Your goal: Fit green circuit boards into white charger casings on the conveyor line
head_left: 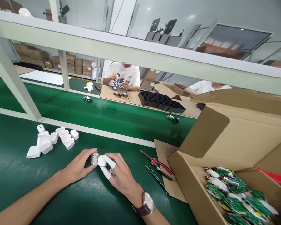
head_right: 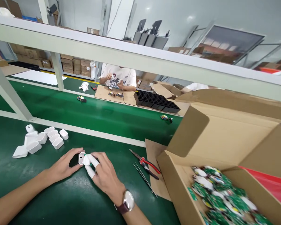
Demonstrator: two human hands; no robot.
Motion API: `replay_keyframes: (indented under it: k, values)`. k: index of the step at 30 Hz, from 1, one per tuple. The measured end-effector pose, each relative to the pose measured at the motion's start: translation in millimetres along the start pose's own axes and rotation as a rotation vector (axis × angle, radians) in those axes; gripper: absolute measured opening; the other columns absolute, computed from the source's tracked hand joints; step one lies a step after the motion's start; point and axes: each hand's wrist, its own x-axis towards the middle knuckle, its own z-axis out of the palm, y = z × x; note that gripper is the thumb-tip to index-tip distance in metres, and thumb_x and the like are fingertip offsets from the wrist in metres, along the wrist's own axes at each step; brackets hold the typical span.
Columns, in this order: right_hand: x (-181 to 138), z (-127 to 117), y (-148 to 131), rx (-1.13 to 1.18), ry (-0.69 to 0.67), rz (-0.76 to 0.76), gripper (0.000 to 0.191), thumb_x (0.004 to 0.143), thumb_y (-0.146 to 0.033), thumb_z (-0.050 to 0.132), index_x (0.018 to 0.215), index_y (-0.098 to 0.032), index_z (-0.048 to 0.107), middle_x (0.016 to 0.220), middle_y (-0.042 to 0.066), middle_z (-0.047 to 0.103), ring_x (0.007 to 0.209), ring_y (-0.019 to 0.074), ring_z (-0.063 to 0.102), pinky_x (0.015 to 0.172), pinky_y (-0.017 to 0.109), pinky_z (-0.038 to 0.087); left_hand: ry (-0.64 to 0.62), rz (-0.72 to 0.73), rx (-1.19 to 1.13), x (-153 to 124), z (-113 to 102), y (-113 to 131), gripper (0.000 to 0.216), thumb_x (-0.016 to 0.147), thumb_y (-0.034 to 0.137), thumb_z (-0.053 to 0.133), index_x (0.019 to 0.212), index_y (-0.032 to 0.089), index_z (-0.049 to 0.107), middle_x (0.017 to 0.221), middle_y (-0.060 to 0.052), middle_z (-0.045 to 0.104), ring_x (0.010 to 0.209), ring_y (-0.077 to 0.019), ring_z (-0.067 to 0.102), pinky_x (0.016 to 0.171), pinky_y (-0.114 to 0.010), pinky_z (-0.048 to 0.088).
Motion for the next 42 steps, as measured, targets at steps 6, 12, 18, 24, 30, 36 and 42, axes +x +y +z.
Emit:
replay_keyframes:
  k: [6, 12, 18, 24, 30, 36, 42]
  values:
    - [-2.0, 3.2, -8.9, -0.132, -0.027, -0.045, 0.056, 0.102, -0.009, 0.055, 0.154, -0.021, 0.040, 0.127, 0.017, 0.067, 0.109, 0.0309, 0.065, 0.086, 0.048, 0.062, 0.013, 0.089, 0.052, -1.6, 0.0, 2.9, 0.060, 0.105, 0.026, 0.061, 0.159, 0.030, 0.035, 0.145, -0.012, 0.062, 0.136, -0.0290, 0.061, 0.111, -0.051, 0.057]
    - [0.1, -2.0, -13.1, -0.160, -0.071, -0.058, 0.047, 0.100, -0.005, 0.053, 0.144, -0.017, 0.048, 0.127, 0.018, 0.065, 0.107, 0.0317, 0.062, 0.083, 0.048, 0.062, -0.005, 0.093, 0.066, -0.3, -1.2, 5.6, 0.058, 0.106, 0.024, 0.059, 0.159, 0.030, 0.036, 0.145, -0.012, 0.061, 0.135, -0.0288, 0.061, 0.111, -0.050, 0.057]
    - [-4.0, 1.4, -10.2, -0.144, -0.109, -0.055, 0.040, 0.098, -0.003, 0.055, 0.136, -0.015, 0.054, 0.129, 0.019, 0.064, 0.111, 0.0329, 0.062, 0.087, 0.050, 0.062, -0.033, 0.076, 0.054, 1.2, -2.1, 11.4, 0.056, 0.107, 0.022, 0.057, 0.158, 0.030, 0.036, 0.143, -0.012, 0.062, 0.132, -0.0281, 0.062, 0.109, -0.049, 0.057]
    - [-4.1, 2.1, -10.8, 0.005, -0.130, 0.024, 0.050, 0.105, -0.018, 0.059, 0.152, -0.023, 0.044, 0.136, 0.016, 0.065, 0.118, 0.0301, 0.063, 0.096, 0.050, 0.061, -0.140, -0.012, -0.045, -2.3, -1.6, 11.9, 0.071, 0.101, 0.022, 0.064, 0.162, 0.032, 0.030, 0.148, -0.011, 0.062, 0.132, -0.0273, 0.066, 0.107, -0.045, 0.060]
    - [-0.4, 8.5, -11.5, -0.022, -0.177, 0.001, 0.036, 0.104, -0.023, 0.061, 0.140, -0.023, 0.056, 0.138, 0.015, 0.064, 0.131, 0.0323, 0.057, 0.104, 0.053, 0.057, -0.187, -0.092, -0.162, -4.4, 2.0, 9.8, 0.077, 0.095, 0.019, 0.068, 0.159, 0.033, 0.029, 0.152, -0.010, 0.062, 0.138, -0.0266, 0.063, 0.110, -0.046, 0.059]
    - [-1.7, 15.2, -9.5, -0.103, -0.211, 0.037, 0.026, 0.105, -0.021, 0.055, 0.131, -0.023, 0.062, 0.118, 0.014, 0.065, 0.104, 0.0295, 0.061, 0.086, 0.047, 0.058, -0.188, -0.076, -0.220, -2.6, 0.9, 14.0, 0.055, 0.095, 0.014, 0.062, 0.143, 0.029, 0.040, 0.145, -0.011, 0.065, 0.133, -0.0254, 0.067, 0.107, -0.044, 0.061]
    - [-5.8, 11.4, -6.0, 0.025, -0.150, 0.134, 0.043, 0.104, -0.025, 0.060, 0.145, -0.025, 0.050, 0.119, 0.012, 0.066, 0.102, 0.0273, 0.063, 0.086, 0.044, 0.058, -0.164, 0.005, -0.093, -1.4, -0.6, 19.9, 0.029, 0.096, 0.011, 0.057, 0.120, 0.025, 0.049, 0.132, -0.010, 0.067, 0.113, -0.0229, 0.072, 0.096, -0.040, 0.062]
